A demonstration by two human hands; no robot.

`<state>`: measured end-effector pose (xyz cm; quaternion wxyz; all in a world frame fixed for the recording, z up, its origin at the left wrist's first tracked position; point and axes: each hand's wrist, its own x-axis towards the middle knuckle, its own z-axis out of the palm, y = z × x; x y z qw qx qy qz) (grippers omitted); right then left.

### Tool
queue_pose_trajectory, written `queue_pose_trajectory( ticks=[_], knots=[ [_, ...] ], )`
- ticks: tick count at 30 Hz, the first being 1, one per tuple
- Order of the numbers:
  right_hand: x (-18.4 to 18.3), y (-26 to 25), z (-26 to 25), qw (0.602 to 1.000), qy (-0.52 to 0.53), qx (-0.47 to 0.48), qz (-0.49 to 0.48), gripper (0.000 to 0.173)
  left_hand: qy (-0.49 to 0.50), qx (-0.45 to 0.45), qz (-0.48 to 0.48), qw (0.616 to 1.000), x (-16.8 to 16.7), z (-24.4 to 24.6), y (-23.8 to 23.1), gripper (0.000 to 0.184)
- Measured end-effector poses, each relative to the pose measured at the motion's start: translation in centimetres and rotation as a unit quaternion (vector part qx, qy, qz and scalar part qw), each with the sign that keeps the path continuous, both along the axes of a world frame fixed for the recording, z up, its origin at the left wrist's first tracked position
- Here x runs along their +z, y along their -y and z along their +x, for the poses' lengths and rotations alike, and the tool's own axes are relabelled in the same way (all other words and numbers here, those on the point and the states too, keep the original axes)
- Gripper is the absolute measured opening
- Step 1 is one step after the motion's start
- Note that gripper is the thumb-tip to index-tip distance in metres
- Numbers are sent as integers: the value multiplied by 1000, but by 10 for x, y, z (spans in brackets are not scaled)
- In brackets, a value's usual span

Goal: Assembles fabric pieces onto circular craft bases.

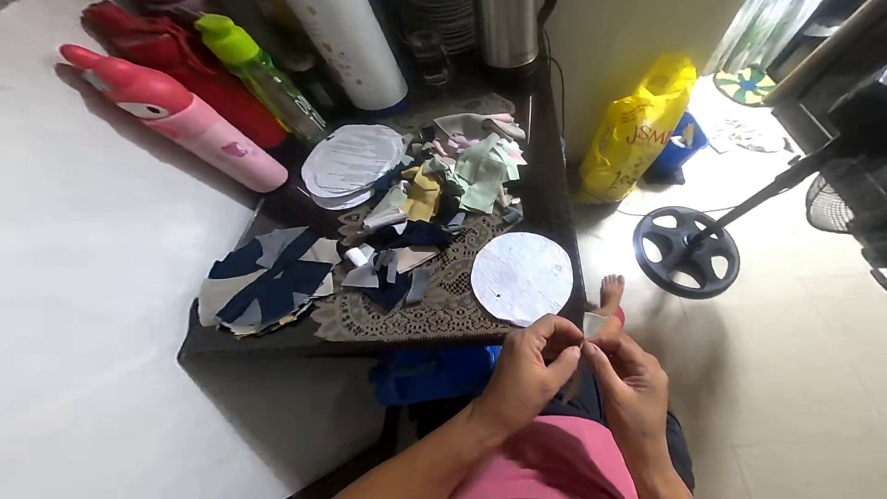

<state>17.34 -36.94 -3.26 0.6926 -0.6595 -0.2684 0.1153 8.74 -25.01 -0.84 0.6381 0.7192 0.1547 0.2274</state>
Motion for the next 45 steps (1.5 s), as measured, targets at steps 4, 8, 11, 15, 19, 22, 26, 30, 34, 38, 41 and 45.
queue_pose_trajectory(
  ticks=[4, 8, 11, 15, 19, 22, 26, 30, 34, 38, 41, 45],
  knots=[
    [0, 1, -5, 999, -27, 40, 12, 7, -27, 3, -111, 993, 2, -10, -3, 13],
    [-4, 3, -8, 997, -40, 65, 20, 7, -37, 5, -139, 990, 1, -18, -4, 11],
    [-8, 5, -10, 997, -35, 70, 24, 6, -53, 9, -107, 993, -1, -20, -3, 7],
    [-10, 9, -6, 988, -92, 104, 67, 6, -65, 12, -159, 985, -2, -17, -3, 6],
    [-3, 11, 2, 916, -364, 112, 126, 18, -81, 40, -370, 925, 5, -19, -12, 16],
    [-4, 12, 9, 856, -484, 120, 132, 23, -96, 44, -410, 906, 6, -19, -17, 17],
    [-9, 11, 17, 818, -530, 167, 146, 15, -117, 7, -374, 920, 6, -19, -22, 13],
    [9, -12, 34, 887, -429, 169, 12, 34, -143, -22, -308, 940, 12, -12, -42, 17],
    [43, -57, 64, 974, -169, 152, -8, 11, -86, 56, -63, 993, 32, 11, -81, 10],
    [50, -94, 83, 977, 99, 177, 71, 13, 62, 79, 183, 978, 34, 23, -122, 14],
    [11, -95, 82, 960, 223, 167, -16, 15, -8, 95, 302, 949, 5, 14, -132, 14],
    [-34, -82, 68, 930, 297, 159, -144, 22, -108, 77, 356, 925, -33, -2, -124, 20]
  ],
)
